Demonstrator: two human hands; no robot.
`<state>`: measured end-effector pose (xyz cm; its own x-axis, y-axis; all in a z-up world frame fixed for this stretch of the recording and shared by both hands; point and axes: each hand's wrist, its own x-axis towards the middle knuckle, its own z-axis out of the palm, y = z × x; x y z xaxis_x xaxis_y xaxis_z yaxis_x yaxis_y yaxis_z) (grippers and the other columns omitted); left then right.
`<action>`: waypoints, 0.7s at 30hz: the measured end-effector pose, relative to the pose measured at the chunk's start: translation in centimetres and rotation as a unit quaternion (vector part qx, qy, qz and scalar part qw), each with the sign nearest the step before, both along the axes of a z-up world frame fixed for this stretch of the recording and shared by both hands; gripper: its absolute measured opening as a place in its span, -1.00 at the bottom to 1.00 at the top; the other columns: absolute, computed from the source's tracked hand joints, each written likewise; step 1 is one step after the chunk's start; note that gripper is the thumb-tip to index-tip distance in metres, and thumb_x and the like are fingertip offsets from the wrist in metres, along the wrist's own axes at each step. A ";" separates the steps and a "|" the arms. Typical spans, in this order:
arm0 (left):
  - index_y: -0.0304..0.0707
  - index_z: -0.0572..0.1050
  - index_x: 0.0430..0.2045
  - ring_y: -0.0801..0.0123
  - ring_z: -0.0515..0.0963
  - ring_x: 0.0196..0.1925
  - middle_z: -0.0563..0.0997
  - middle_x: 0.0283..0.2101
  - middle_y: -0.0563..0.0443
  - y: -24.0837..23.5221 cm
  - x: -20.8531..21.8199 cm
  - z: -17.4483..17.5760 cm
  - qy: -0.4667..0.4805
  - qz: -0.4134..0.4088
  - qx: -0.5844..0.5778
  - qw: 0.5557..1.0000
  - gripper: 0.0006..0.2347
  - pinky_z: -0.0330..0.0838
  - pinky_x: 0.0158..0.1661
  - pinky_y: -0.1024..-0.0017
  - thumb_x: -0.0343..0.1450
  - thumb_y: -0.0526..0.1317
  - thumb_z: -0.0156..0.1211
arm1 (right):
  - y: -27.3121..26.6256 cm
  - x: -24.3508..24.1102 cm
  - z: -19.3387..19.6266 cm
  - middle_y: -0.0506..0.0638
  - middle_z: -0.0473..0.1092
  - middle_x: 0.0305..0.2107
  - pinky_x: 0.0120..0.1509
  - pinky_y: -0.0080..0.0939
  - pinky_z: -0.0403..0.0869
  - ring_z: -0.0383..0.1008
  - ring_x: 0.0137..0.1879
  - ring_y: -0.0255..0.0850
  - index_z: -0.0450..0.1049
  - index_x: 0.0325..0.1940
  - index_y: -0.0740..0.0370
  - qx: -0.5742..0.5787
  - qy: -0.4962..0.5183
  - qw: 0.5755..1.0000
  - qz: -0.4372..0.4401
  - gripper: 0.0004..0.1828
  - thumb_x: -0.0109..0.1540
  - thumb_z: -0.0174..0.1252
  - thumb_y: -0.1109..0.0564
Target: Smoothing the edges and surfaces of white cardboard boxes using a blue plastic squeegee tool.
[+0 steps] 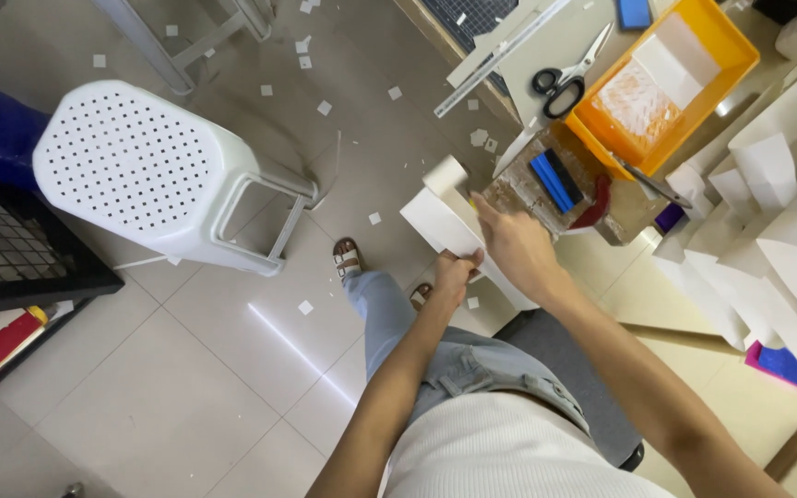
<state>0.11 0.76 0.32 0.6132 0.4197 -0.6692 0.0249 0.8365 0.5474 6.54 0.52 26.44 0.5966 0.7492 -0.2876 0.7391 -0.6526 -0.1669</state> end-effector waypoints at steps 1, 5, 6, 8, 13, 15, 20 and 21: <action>-0.35 0.51 -0.04 0.38 0.56 -0.20 0.59 -0.23 -0.06 -0.1 0.0 -0.5 0.001 0.003 0.001 1.000 -0.64 0.57 -0.22 0.44 0.30 -0.34 0.46 | 0.8 0.2 -1.3 0.34 0.52 -0.51 -0.24 0.26 0.57 0.59 -0.35 0.29 0.47 0.24 -0.15 0.023 -0.012 0.999 0.023 -0.63 0.37 -0.03 0.00; -0.35 0.49 -0.05 0.39 0.57 -0.23 0.60 -0.23 -0.06 -0.5 -0.1 -2.7 0.018 -0.018 0.013 1.000 -0.64 0.57 -0.25 0.47 0.31 -0.30 0.46 | -6.4 -0.6 2.3 0.32 0.51 -0.56 -0.29 0.25 0.56 0.59 -0.40 0.26 0.44 0.28 -0.16 0.004 -0.006 1.000 0.013 -0.57 0.32 0.03 0.10; -0.31 0.50 -0.04 0.40 0.57 -0.20 0.60 -0.22 -0.04 -0.7 -0.2 -3.0 0.013 -0.016 0.019 1.000 -0.65 0.58 -0.24 0.45 0.32 -0.30 0.46 | -9.4 -0.9 2.9 0.30 0.51 -0.58 -0.35 0.20 0.56 0.59 -0.43 0.23 0.46 0.25 -0.13 -0.021 -0.002 1.000 0.001 -0.58 0.30 0.05 0.11; -0.27 0.51 -0.03 0.40 0.58 -0.18 0.60 -0.20 -0.03 -0.3 -0.3 -2.3 0.009 -0.017 0.027 0.999 -0.65 0.58 -0.22 0.44 0.32 -0.30 0.45 | -14.1 -1.1 3.9 0.28 0.52 -0.59 -0.40 0.15 0.55 0.59 -0.45 0.20 0.49 0.23 -0.10 -0.045 0.003 0.999 -0.016 -0.58 0.29 0.07 0.13; -0.25 0.47 0.02 0.41 0.56 -0.17 0.58 -0.18 0.01 0.0 -0.5 -0.2 0.035 -0.015 0.039 0.999 -0.60 0.59 -0.17 0.42 0.32 -0.26 0.45 | -17.9 -1.7 4.5 0.19 0.52 -0.65 -0.40 0.00 0.59 0.59 -0.53 0.01 0.44 0.28 -0.13 -0.122 0.004 0.991 -0.054 -0.53 0.28 0.04 0.17; -0.27 0.47 0.02 0.38 0.56 -0.15 0.58 -0.17 -0.02 0.1 -0.5 -1.1 0.038 -0.017 0.040 0.998 -0.60 0.58 -0.14 0.37 0.32 -0.25 0.46 | -16.5 -1.7 2.5 0.19 0.52 -0.64 -0.42 0.01 0.57 0.58 -0.53 0.02 0.45 0.28 -0.13 -0.082 -0.004 0.996 -0.040 -0.55 0.30 0.05 0.13; -0.28 0.45 0.04 0.40 0.50 -0.13 0.58 -0.13 -0.02 0.4 -0.8 1.0 0.048 -0.013 0.037 0.998 -0.58 0.55 -0.08 0.33 0.32 -0.26 0.46 | -19.5 -2.4 3.9 0.17 0.53 -0.64 -0.39 -0.03 0.59 0.59 -0.52 -0.01 0.42 0.30 -0.18 -0.093 0.002 0.994 -0.057 -0.54 0.31 0.02 0.12; -0.29 0.44 0.05 0.41 0.50 -0.11 0.57 -0.12 -0.01 0.5 -0.8 1.6 0.048 -0.012 0.034 0.998 -0.58 0.54 -0.06 0.34 0.33 -0.26 0.45 | -20.3 -2.2 3.7 0.16 0.54 -0.64 -0.38 -0.05 0.60 0.59 -0.53 -0.04 0.43 0.29 -0.19 -0.103 0.010 0.992 -0.069 -0.54 0.31 0.02 0.12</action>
